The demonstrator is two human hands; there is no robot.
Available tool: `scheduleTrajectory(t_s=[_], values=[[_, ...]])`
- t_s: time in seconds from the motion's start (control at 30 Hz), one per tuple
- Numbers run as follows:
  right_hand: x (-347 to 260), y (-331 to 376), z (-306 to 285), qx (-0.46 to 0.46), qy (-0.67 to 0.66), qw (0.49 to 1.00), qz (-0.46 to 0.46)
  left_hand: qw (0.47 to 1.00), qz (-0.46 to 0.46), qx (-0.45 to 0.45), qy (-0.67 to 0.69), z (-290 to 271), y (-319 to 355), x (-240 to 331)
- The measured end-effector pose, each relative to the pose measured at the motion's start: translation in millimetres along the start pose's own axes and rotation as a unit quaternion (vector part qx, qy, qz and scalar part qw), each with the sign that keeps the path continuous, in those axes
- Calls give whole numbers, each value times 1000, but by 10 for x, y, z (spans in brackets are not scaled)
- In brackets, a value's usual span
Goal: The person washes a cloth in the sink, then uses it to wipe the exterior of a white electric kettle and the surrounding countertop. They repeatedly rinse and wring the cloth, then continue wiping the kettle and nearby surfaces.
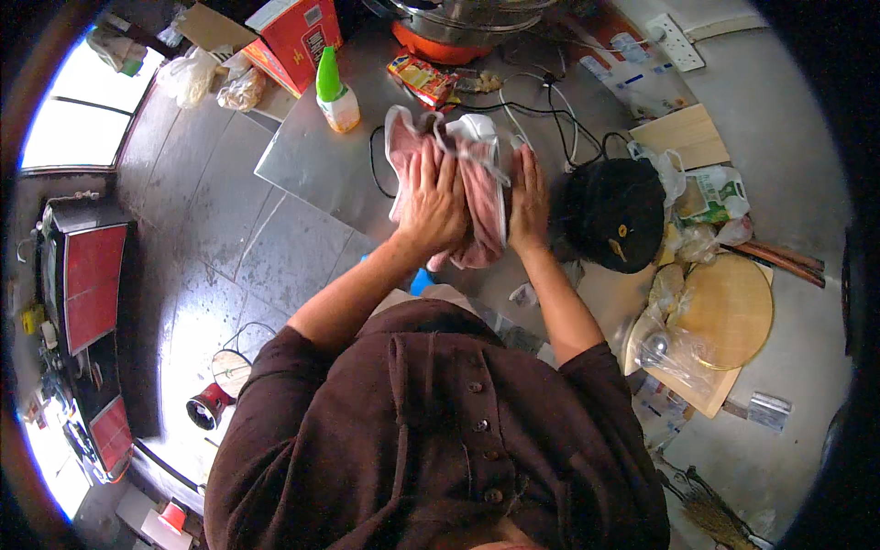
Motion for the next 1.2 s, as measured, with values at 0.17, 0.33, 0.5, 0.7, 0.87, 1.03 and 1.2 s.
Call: scheduleTrajectory(t_s=[0.17,0.33,0.5,0.7,0.87,1.03,1.2], values=[[-70,-43,-40,10,13,1000,8,991,-34,-117,62,383,-708,-466],[-71,-40,-59,20,-20,999,17,997,-6,-82,-6,428,-644,-467],[-36,-5,-66,-15,-19,999,41,998,42,-21,-40,218,-343,-197],[-81,-18,-62,-2,-6,999,53,901,-116,-190,372,588,-785,-878],[-68,-14,-32,7,-9,998,55,703,-217,-63,674,958,-325,-1270],[-37,52,-28,33,-28,997,59,843,-199,121,484,494,316,-931],[-50,4,1,21,15,999,47,953,-150,133,229,486,789,-422]])
Point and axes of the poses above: each hand's wrist, its own y-axis away from the middle knuckle, its own z-axis out of the palm, x = y × z, the point moved 9 cm from there along -y, towards the middle knuckle, and after that the axes turned 2 degrees about y, right-handed, at the moved point
